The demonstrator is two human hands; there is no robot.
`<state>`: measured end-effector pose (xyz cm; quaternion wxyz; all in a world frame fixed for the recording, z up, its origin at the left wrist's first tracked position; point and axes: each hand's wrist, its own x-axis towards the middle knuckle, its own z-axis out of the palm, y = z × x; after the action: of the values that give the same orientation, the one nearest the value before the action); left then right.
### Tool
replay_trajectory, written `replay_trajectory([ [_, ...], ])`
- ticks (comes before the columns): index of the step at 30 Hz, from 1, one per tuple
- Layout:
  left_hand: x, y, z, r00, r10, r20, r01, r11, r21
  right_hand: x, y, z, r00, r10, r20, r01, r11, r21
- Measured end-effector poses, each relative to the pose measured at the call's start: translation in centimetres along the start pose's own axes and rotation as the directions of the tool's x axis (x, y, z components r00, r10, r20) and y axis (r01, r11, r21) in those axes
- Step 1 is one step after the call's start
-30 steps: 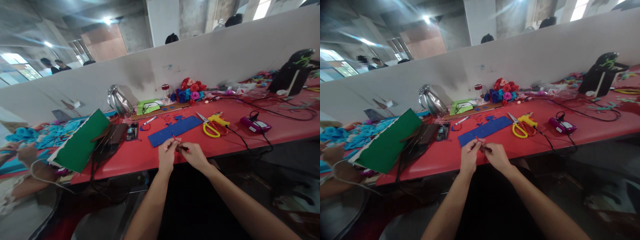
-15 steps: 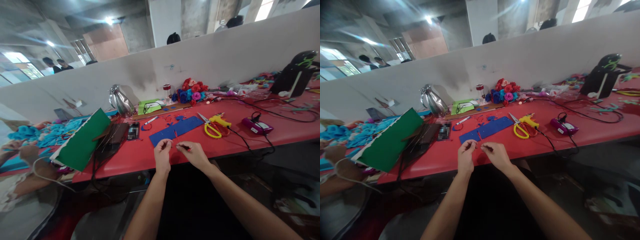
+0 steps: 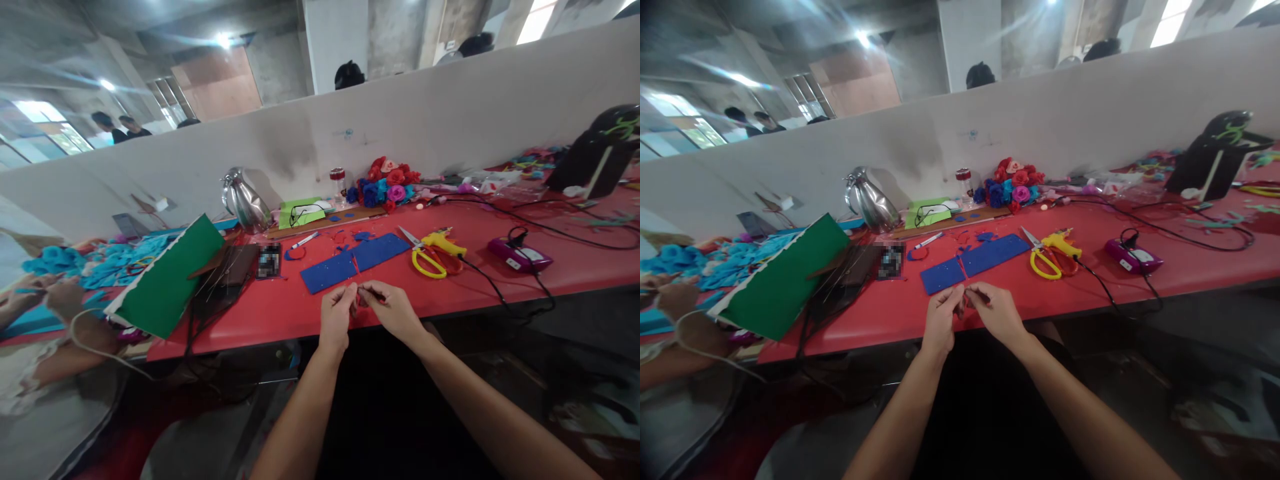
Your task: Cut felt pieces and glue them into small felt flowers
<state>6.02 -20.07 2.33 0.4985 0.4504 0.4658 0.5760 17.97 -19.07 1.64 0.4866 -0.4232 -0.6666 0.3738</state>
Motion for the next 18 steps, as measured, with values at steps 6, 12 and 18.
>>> replay_trajectory([
  [6, 0.1, 0.5, 0.0, 0.992, 0.107, -0.063, -0.1, 0.99, 0.101, -0.1, 0.5, -0.8, 0.996, 0.004, -0.094, -0.011, 0.998, -0.068],
  [12, 0.5, 0.1, 0.2, 0.997, 0.061, -0.048, -0.061, 0.998, -0.006, -0.5, 1.1, -0.3, 0.999, -0.039, 0.002, 0.039, 0.993, -0.109],
  [18, 3.0, -0.6, 0.4, 0.986, 0.123, -0.117, -0.128, 0.991, -0.042, 1.0, 3.7, 0.4, 0.999, -0.029, -0.039, 0.024, 0.993, -0.12],
])
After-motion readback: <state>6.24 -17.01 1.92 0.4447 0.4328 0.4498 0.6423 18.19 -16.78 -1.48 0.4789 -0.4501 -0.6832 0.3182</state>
